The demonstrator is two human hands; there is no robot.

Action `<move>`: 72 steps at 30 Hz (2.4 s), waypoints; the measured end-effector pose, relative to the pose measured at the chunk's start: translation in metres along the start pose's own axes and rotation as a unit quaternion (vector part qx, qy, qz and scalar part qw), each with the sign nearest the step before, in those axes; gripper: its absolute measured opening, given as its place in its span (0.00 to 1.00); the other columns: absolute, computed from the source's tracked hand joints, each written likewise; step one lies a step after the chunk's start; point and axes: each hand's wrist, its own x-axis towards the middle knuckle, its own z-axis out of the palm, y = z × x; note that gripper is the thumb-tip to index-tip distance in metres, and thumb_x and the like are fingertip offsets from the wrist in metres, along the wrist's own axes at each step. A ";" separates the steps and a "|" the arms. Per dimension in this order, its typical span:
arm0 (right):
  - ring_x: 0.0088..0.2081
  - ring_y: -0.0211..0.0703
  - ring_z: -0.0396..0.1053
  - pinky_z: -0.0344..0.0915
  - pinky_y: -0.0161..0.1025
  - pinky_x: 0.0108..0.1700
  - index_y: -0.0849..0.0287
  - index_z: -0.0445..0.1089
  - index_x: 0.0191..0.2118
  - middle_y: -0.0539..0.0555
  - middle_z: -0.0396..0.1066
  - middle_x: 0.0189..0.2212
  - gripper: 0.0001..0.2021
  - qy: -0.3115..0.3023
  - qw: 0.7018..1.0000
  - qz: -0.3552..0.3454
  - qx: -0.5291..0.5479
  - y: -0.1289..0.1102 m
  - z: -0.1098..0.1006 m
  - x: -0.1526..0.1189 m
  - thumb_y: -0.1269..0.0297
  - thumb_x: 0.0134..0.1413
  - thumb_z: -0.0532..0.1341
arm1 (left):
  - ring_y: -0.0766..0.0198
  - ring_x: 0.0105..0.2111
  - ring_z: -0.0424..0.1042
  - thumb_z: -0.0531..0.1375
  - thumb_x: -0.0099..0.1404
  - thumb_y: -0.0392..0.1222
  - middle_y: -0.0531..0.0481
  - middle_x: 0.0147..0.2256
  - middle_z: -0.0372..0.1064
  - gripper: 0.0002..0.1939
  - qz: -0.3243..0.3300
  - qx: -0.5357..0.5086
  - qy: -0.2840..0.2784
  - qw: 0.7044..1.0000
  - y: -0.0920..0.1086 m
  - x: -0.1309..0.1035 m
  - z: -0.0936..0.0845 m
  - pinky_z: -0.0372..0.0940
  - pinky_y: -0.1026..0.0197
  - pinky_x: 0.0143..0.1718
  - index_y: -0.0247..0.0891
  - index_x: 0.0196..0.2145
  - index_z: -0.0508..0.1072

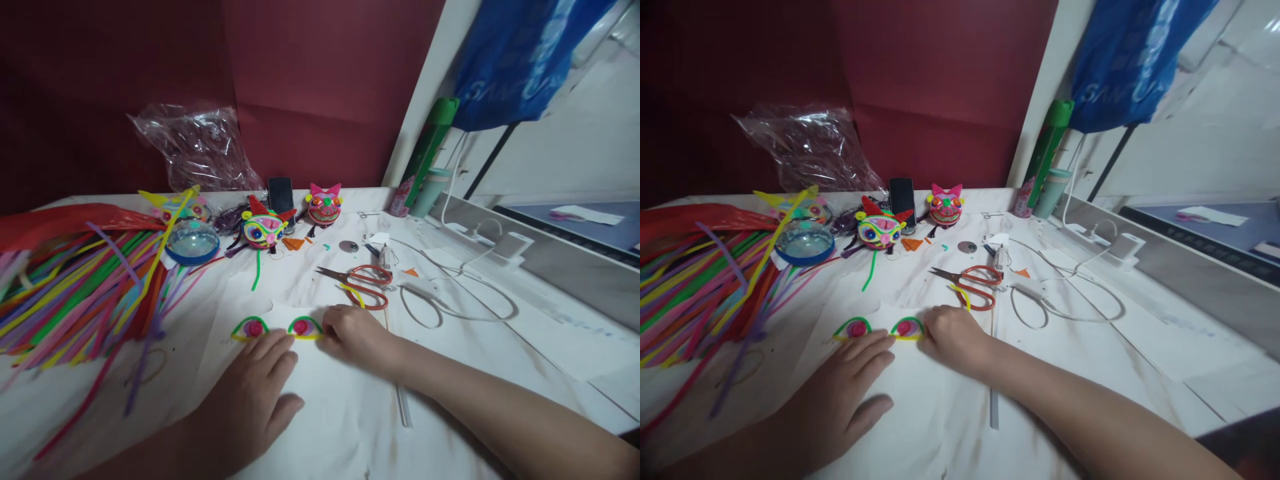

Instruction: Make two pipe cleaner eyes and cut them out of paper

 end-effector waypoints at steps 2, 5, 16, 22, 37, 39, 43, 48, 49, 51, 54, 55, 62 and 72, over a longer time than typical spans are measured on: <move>0.28 0.38 0.66 0.57 0.32 0.30 0.62 0.69 0.29 0.54 0.71 0.27 0.02 0.001 0.999 -0.036 0.040 0.005 -0.008 -0.003 0.72 0.50 0.60 | 0.51 0.55 0.61 0.56 0.63 0.33 0.37 0.51 0.67 0.13 0.006 -0.015 0.066 0.998 -0.003 0.001 -0.003 0.60 0.47 0.55 0.33 0.47 0.66; 0.28 0.38 0.65 0.59 0.32 0.31 0.62 0.68 0.30 0.54 0.69 0.27 0.03 0.037 0.990 -0.124 0.055 0.006 -0.013 -0.008 0.76 0.49 0.59 | 0.52 0.55 0.59 0.55 0.64 0.29 0.38 0.52 0.64 0.16 0.005 -0.024 0.116 0.993 -0.005 0.004 -0.010 0.59 0.47 0.55 0.34 0.50 0.63; 0.30 0.45 0.62 0.59 0.40 0.31 0.63 0.65 0.29 0.57 0.66 0.26 0.10 0.138 0.938 -0.287 -0.138 -0.024 0.000 -0.014 0.74 0.61 0.51 | 0.63 0.27 0.64 0.50 0.65 0.30 0.53 0.21 0.62 0.14 -0.027 -0.021 0.088 0.996 0.006 0.009 -0.002 0.62 0.52 0.43 0.39 0.24 0.67; 0.35 0.44 0.65 0.65 0.40 0.39 0.61 0.67 0.34 0.56 0.70 0.31 0.07 0.206 0.948 -0.231 -0.074 -0.020 -0.013 -0.011 0.68 0.60 0.52 | 0.64 0.21 0.63 0.51 0.62 0.37 0.54 0.17 0.61 0.15 -0.160 -0.093 0.081 0.979 -0.001 0.012 -0.001 0.58 0.62 0.25 0.41 0.18 0.62; 0.37 0.49 0.71 0.60 0.39 0.36 0.63 0.70 0.46 0.62 0.73 0.38 0.13 0.072 0.985 0.105 -0.116 0.076 -0.017 0.013 0.71 0.56 0.56 | 0.63 0.24 0.65 0.55 0.60 0.51 0.55 0.19 0.65 0.14 -0.399 -0.436 0.143 0.794 -0.018 0.017 -0.015 0.58 0.61 0.30 0.39 0.24 0.67; 0.35 0.45 0.71 0.60 0.36 0.33 0.61 0.68 0.49 0.61 0.73 0.38 0.15 0.087 0.986 0.115 -0.090 0.075 -0.019 0.013 0.71 0.57 0.54 | 0.63 0.24 0.64 0.55 0.61 0.52 0.54 0.20 0.66 0.14 -0.392 -0.460 0.146 0.784 -0.020 0.015 -0.013 0.58 0.60 0.32 0.39 0.26 0.67; 0.32 0.42 0.69 0.62 0.35 0.33 0.59 0.68 0.48 0.55 0.72 0.36 0.14 0.122 0.989 0.050 0.066 0.056 -0.026 0.008 0.62 0.56 0.58 | 0.63 0.25 0.64 0.54 0.62 0.52 0.54 0.21 0.66 0.14 -0.381 -0.491 0.146 0.770 -0.025 0.010 -0.007 0.57 0.59 0.34 0.38 0.30 0.66; 0.32 0.42 0.67 0.65 0.37 0.35 0.60 0.69 0.46 0.56 0.68 0.35 0.17 0.072 0.987 -0.070 0.127 0.013 -0.024 -0.007 0.56 0.54 0.61 | 0.64 0.24 0.63 0.53 0.64 0.50 0.55 0.20 0.66 0.13 -0.357 -0.475 0.140 0.792 -0.024 0.010 -0.006 0.58 0.59 0.33 0.39 0.29 0.66; 0.34 0.43 0.68 0.65 0.37 0.37 0.61 0.69 0.47 0.57 0.68 0.35 0.17 0.063 0.986 -0.088 0.129 0.007 -0.023 -0.009 0.57 0.55 0.60 | 0.64 0.23 0.63 0.53 0.64 0.50 0.56 0.20 0.65 0.12 -0.349 -0.474 0.134 0.798 -0.022 0.011 -0.007 0.58 0.59 0.33 0.39 0.29 0.66; 0.37 0.46 0.68 0.66 0.39 0.40 0.62 0.68 0.49 0.59 0.69 0.37 0.19 0.054 0.984 -0.109 0.126 0.000 -0.020 -0.013 0.57 0.55 0.60 | 0.64 0.23 0.63 0.54 0.63 0.48 0.56 0.19 0.64 0.11 -0.336 -0.470 0.124 0.807 -0.016 0.014 -0.010 0.58 0.60 0.32 0.39 0.28 0.65; 0.38 0.47 0.68 0.66 0.41 0.41 0.64 0.68 0.49 0.60 0.68 0.37 0.19 0.048 0.984 -0.122 0.121 -0.003 -0.016 -0.014 0.56 0.55 0.60 | 0.64 0.23 0.64 0.54 0.62 0.47 0.56 0.19 0.63 0.10 -0.328 -0.459 0.103 0.819 -0.008 0.016 -0.014 0.58 0.61 0.30 0.40 0.27 0.65; 0.36 0.47 0.68 0.66 0.40 0.39 0.64 0.68 0.48 0.60 0.68 0.37 0.19 0.048 0.984 -0.125 0.120 -0.002 -0.015 -0.014 0.56 0.55 0.60 | 0.64 0.23 0.64 0.54 0.62 0.47 0.56 0.19 0.63 0.10 -0.327 -0.452 0.094 0.824 -0.006 0.017 -0.015 0.58 0.61 0.29 0.40 0.27 0.65; 0.31 0.42 0.65 0.63 0.36 0.33 0.65 0.67 0.47 0.58 0.68 0.33 0.19 0.052 0.980 -0.138 0.130 -0.005 -0.015 -0.014 0.55 0.55 0.61 | 0.64 0.23 0.65 0.53 0.62 0.46 0.55 0.20 0.66 0.10 -0.311 -0.415 0.069 0.852 -0.004 0.013 -0.013 0.60 0.62 0.28 0.39 0.30 0.68; 0.29 0.41 0.67 0.61 0.34 0.31 0.62 0.67 0.41 0.56 0.71 0.32 0.15 0.027 0.983 -0.112 0.142 -0.008 -0.015 -0.017 0.56 0.55 0.60 | 0.64 0.23 0.66 0.52 0.63 0.45 0.54 0.20 0.65 0.10 -0.299 -0.376 0.058 0.875 -0.006 0.013 -0.016 0.60 0.62 0.27 0.40 0.27 0.67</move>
